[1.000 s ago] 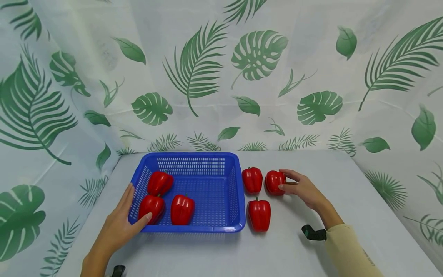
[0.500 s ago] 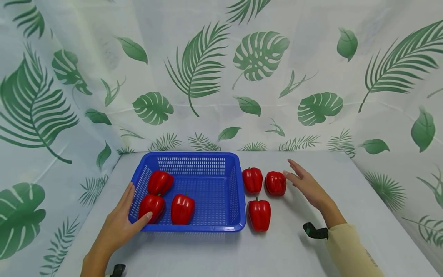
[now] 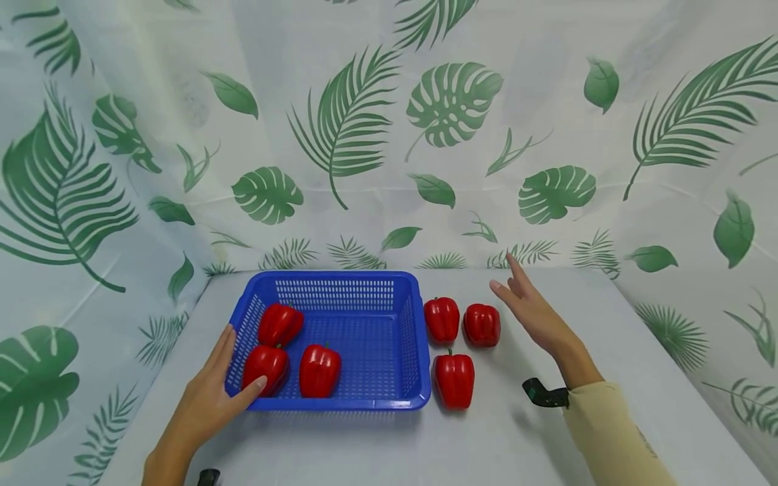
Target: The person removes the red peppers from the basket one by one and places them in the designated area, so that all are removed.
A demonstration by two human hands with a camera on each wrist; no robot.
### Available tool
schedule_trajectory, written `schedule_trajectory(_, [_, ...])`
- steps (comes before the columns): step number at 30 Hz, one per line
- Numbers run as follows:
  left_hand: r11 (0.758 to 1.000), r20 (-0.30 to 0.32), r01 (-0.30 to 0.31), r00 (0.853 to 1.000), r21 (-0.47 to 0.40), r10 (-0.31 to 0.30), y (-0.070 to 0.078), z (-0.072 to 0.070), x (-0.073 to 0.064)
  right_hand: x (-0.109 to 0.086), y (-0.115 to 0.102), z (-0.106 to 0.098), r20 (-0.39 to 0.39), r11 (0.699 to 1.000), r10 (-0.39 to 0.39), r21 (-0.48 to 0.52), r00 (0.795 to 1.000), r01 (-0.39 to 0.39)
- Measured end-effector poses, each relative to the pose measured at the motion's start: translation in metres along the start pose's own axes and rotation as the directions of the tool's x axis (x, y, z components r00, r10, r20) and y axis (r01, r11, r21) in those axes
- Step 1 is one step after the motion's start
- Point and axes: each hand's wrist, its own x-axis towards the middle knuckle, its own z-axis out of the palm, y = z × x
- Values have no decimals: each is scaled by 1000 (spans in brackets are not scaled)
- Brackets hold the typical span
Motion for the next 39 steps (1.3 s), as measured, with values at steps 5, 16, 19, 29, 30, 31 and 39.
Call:
schedule_trajectory(5, [1000,-1,4,1000,10,-4,-1,0,-1,2,-14,10,9,999,-40,19,999,40])
schedule_trajectory(16, [1000,1,15,1000,7,-15,1,0,-1,10,-43,44,45,993,-116,20,992,116])
schedule_trajectory(19, [1000,4,14,1000,2,-14,1,0,-2,15,-49,58,71,990,-136,39,988,133])
schedule_trajectory(29, [1000,1,15,1000,-6,-15,2,2,-2,24,-75,98,174,979,-182,120,968,162])
schedule_trajectory(30, [1000,-4,9,1000,-5,-9,2,2,-1,25,-77,101,186,978,-185,135,965,161])
schedule_trajectory(31, [1000,-10,4,1000,-4,-4,3,2,-1,26,-80,104,199,976,-189,150,962,161])
schedule_trajectory(39, [1000,-10,7,1000,-6,-7,3,0,0,34,-96,133,280,963,-228,206,932,174])
